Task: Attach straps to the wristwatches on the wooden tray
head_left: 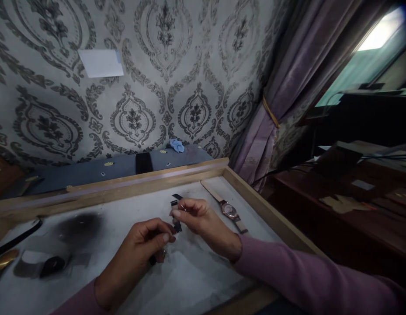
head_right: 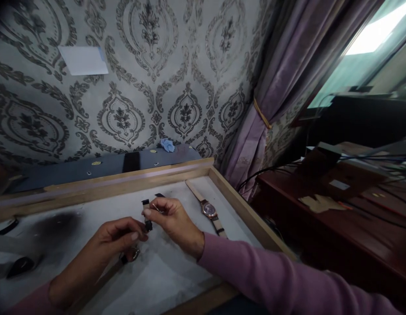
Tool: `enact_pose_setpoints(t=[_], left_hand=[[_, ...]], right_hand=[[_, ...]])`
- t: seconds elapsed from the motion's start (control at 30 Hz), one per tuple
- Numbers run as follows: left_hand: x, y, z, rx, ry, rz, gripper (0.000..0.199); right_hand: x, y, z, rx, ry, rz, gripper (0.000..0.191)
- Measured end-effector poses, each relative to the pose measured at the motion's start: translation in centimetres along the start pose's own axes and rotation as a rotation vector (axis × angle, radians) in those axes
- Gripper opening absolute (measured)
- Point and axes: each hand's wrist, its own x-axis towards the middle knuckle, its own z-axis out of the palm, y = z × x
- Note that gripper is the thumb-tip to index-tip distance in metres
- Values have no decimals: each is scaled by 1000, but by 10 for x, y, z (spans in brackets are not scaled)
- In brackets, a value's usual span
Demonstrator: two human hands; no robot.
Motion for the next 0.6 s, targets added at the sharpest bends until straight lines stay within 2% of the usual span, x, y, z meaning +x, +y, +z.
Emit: enact_pose_setpoints(t=[0.23, 0.37, 0.5, 0.6], left_hand=[[-3, 15, -3, 42, 102, 135, 18], [-5, 17, -1, 40, 140, 165, 16], [-8, 17, -1, 118, 210, 221, 14], [-12, 17, 0, 200, 205, 251, 16]], right_hand=[[0, 0, -1, 97, -78, 18, 28], [-1, -1, 4, 122, -105, 19, 28], [-2, -3, 5, 74, -92, 0, 28], [-1, -1, 4, 25, -45, -39, 30]])
